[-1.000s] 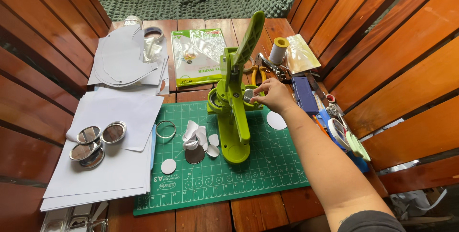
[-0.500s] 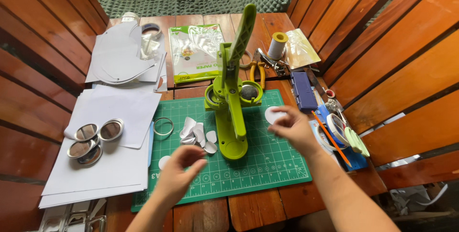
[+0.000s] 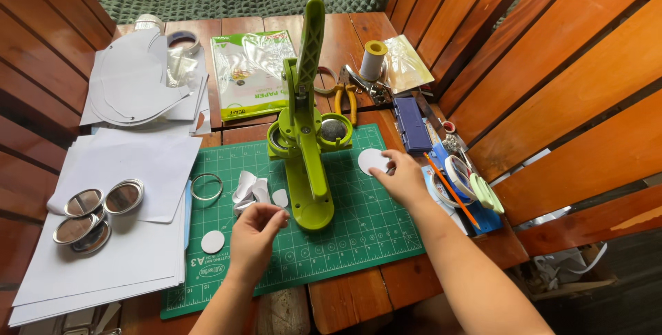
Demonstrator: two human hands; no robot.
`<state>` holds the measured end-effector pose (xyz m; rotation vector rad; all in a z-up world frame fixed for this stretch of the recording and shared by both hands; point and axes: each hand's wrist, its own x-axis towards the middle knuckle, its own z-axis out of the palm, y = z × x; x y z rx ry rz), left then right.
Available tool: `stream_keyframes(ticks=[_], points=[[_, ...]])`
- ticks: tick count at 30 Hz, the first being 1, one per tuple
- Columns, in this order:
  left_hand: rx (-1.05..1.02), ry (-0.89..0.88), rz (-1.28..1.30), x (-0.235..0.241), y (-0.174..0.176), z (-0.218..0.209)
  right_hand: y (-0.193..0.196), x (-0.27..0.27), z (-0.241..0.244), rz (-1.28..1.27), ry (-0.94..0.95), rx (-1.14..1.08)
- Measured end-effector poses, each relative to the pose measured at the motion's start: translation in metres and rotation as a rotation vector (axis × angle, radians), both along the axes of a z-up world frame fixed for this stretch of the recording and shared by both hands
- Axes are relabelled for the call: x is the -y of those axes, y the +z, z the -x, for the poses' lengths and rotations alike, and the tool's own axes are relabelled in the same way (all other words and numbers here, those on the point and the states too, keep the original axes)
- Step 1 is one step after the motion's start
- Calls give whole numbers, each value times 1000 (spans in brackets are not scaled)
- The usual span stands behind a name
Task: The person assembles small round buttons using a green manual press. They place a circular paper insert into the press, add a metal backing, and operate the lever to crimp the components together. The finished button is removed and inspected before repeating the process with another insert.
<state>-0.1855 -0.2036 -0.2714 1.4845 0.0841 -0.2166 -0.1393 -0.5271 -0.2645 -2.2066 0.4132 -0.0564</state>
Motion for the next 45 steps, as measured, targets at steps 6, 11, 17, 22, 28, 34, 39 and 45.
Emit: stream_keyframes(ticks=[6, 11, 17, 22, 28, 34, 39, 45], points=[[207, 125, 40, -17, -29, 13, -49, 29, -43, 374, -56, -175], [203, 143, 76, -21, -35, 19, -45, 27, -49, 360, -133, -206], [177, 174, 151, -25, -41, 10, -39, 30, -47, 246, -181, -201], [140, 196, 190, -28, -35, 9, -45, 35, -54, 332, -112, -227], [130, 184, 191, -29, -33, 9, -36, 28, -66, 343, -62, -345], [120, 192, 213, -30, -35, 9, -19, 19, -58, 139, -28, -294], [114, 179, 241, -32, -37, 8, -11, 30, -39, -308, -9, 43], [80, 188, 282, -33, -39, 5, 6, 42, -34, -573, 75, 187]])
